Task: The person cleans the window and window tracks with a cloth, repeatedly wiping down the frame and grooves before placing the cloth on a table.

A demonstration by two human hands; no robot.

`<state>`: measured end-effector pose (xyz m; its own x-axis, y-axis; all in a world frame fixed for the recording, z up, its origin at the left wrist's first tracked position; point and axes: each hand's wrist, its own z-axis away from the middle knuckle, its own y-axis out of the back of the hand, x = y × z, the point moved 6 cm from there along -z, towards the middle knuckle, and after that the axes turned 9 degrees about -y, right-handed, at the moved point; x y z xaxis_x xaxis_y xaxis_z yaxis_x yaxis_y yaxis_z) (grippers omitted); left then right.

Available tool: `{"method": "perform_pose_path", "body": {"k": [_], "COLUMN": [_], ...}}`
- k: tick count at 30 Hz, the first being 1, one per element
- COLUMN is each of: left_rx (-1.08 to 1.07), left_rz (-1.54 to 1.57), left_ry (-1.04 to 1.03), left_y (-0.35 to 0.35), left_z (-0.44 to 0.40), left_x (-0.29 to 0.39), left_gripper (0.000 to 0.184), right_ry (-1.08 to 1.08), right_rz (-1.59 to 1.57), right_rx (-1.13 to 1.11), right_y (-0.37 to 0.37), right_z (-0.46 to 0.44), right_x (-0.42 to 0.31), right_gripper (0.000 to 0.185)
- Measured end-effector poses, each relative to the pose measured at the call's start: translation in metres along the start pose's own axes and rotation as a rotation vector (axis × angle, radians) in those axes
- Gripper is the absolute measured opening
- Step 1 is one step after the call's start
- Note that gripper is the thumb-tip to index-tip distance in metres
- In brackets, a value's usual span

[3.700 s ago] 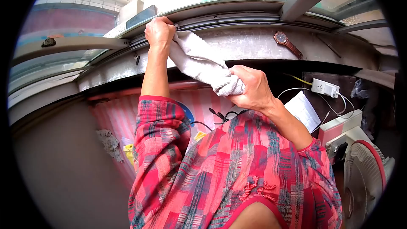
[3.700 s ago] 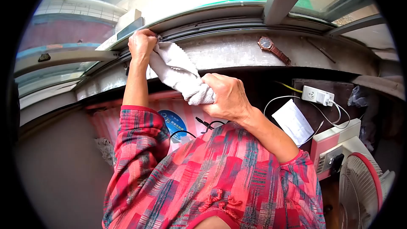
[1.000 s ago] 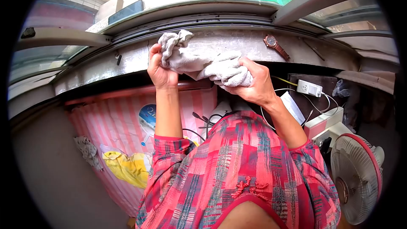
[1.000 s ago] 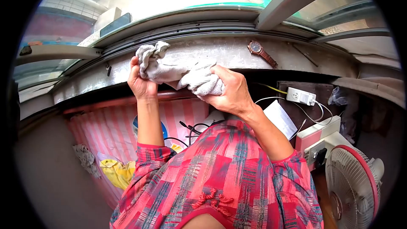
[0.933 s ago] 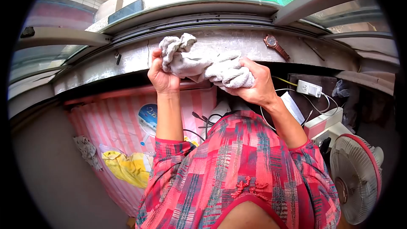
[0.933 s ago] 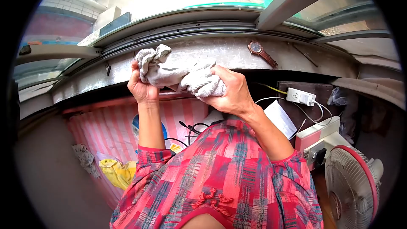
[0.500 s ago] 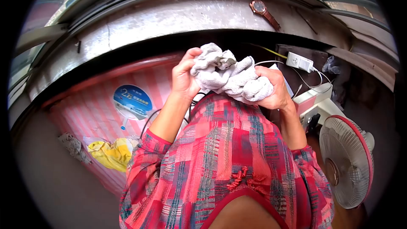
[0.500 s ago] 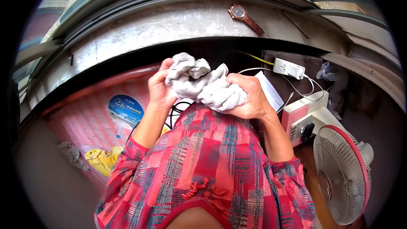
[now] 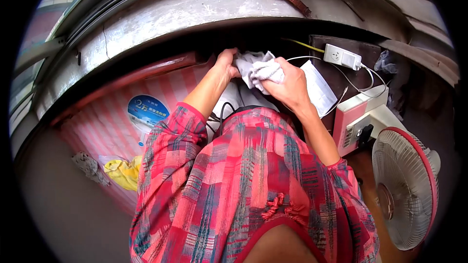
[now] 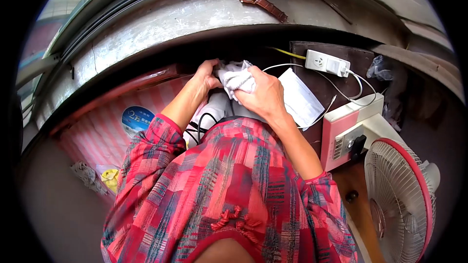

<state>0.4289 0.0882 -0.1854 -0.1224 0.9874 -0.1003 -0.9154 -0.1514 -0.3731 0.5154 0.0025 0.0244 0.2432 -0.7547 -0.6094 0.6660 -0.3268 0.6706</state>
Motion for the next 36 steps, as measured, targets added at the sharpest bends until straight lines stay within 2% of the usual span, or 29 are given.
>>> {"method": "perform_pose_path", "body": {"k": [2,3,4,6,9,10,11,12,14,16,18,20,22,25,26,28,29,32,33,34,36], "left_rx": [0.075,0.027,0.17,0.111,0.091,0.092,0.08,0.065,-0.023,-0.061,-0.057,-0.01,-0.086,-0.091,-0.096,-0.107,-0.11,-0.123,-0.134,-0.11,-0.055], "left_rz": [-0.551,-0.452,-0.425,-0.429,-0.463,-0.462,-0.449,-0.435,-0.47,-0.489,-0.476,-0.443,-0.531,-0.584,-0.6,-0.625,-0.656,-0.752,-0.813,-0.959,-1.301], "left_ry": [-0.122,-0.093,-0.12,-0.119,-0.227,-0.255,-0.259,-0.269,-0.281,-0.3,-0.301,-0.35,-0.39,-0.437,-0.451,-0.499,-0.525,-0.578,-0.605,-0.711,-1.048], "left_y": [0.018,0.026,0.031,0.047,0.038,0.032,0.036,0.039,0.042,0.047,0.054,0.058,0.061,0.069,0.065,0.063,0.063,0.061,0.058,0.055,0.036], "left_z": [-0.004,-0.011,-0.007,-0.019,0.012,0.027,0.027,0.025,0.023,0.026,0.03,0.039,0.048,0.054,0.057,0.062,0.063,0.068,0.069,0.072,0.108], "left_x": [0.02,0.023,0.029,0.041,0.051,0.051,0.052,0.055,0.054,0.048,0.042,0.038,0.038,0.036,0.04,0.046,0.048,0.05,0.053,0.059,0.07], "left_gripper": [0.05,0.06,0.064,0.068,0.069,0.067,0.066,0.065,0.062,0.06,0.056,0.055,0.049,0.043,0.041,0.041,0.042,0.044,0.045,0.048,0.048], "right_ry": [-0.038,-0.076,-0.115,-0.129,-0.105,-0.108,-0.144,-0.081,-0.025,-0.062,-0.108,0.031,0.063,0.032,0.034,0.207,0.193,0.232,0.3,0.371,0.424], "right_rz": [-0.079,0.064,0.207,0.285,0.157,0.121,0.219,0.283,0.216,0.242,0.367,0.274,0.071,0.379,0.307,0.153,0.137,0.327,0.3,0.211,0.124], "right_rx": [0.008,-0.018,-0.042,-0.18,-0.139,-0.087,-0.137,-0.145,-0.114,-0.036,-0.06,0.004,0.079,-0.006,-0.024,0.058,0.081,-0.029,-0.014,0.015,-0.039], "right_y": [-0.013,-0.032,-0.048,-0.069,-0.075,-0.076,-0.081,-0.086,-0.071,-0.074,-0.08,-0.061,-0.052,-0.065,-0.057,-0.05,-0.056,-0.064,-0.061,-0.051,-0.033], "right_z": [-0.017,-0.033,-0.045,-0.056,-0.057,-0.058,-0.061,-0.062,-0.049,-0.055,-0.064,-0.053,-0.048,-0.064,-0.056,-0.043,-0.048,-0.048,-0.042,-0.031,-0.019], "right_x": [0.007,0.023,0.039,0.047,0.034,0.032,0.033,0.032,0.006,0.013,0.029,-0.002,-0.019,-0.006,-0.022,-0.043,-0.035,-0.037,-0.044,-0.06,-0.081], "right_gripper": [0.038,0.037,0.037,0.039,0.039,0.038,0.037,0.036,0.034,0.035,0.034,0.03,0.031,0.033,0.031,0.027,0.025,0.024,0.024,0.026,0.031]}}
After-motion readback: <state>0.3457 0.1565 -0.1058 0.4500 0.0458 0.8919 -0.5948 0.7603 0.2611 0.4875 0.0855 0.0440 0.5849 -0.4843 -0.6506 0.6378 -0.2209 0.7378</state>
